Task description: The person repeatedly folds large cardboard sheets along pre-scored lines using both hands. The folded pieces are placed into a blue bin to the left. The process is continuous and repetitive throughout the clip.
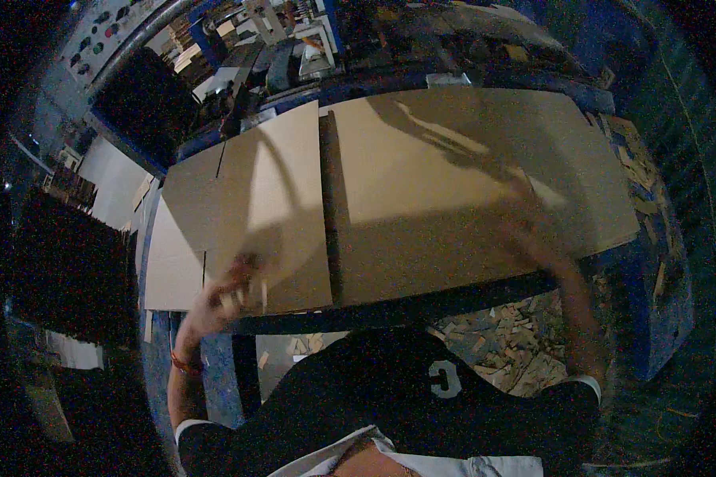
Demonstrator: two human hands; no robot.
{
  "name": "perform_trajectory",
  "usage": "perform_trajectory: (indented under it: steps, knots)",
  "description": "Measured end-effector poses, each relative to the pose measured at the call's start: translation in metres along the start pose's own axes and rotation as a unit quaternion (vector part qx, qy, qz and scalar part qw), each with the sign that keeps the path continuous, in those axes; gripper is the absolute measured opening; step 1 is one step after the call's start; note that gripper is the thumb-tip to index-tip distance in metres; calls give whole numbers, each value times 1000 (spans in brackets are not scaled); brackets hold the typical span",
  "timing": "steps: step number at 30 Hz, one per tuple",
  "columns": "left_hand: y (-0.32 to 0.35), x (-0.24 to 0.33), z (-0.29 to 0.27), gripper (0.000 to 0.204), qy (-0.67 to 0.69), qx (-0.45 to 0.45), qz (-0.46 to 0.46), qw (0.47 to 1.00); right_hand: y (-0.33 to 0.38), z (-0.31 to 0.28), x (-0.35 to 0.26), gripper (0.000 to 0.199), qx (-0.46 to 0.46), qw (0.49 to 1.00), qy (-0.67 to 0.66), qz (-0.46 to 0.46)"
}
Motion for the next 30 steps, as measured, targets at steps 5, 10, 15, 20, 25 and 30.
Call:
perform_trajectory:
  steps: [5, 10, 15, 20, 25, 30]
  knots:
    - [-47, -120, -98, 48, 95, 297, -264, 913, -84, -38, 138, 34, 166, 925, -266, 213]
    - [-100, -161, -116, 59, -144, 236, -334, 901, -134, -30, 214, 36, 127, 969, 35, 211]
    - [-117, -145, -97, 58, -160, 197, -264, 931, -126, -29, 216, 30, 247, 951, 79, 167]
    - [-121, -141, -89, 51, -157, 270, -230, 922, -116, -26, 178, 30, 181, 948, 126, 231]
    - [-138, -139, -88, 45, -315, 192, -233, 900, -125, -28, 131, 36, 135, 961, 200, 139]
    - [-134, -74, -82, 51, -440, 216, -189, 851, -100, -33, 69, 55, 83, 978, 189, 33]
Point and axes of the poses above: each hand's wrist, its own y-axis away from the middle knuckle, its own z-axis out of the palm, x = y × z, the point moved 6 cm from there along -y, towards the middle knuckle, and after that the axes turned 2 degrees about -y, right-handed, at the moved point
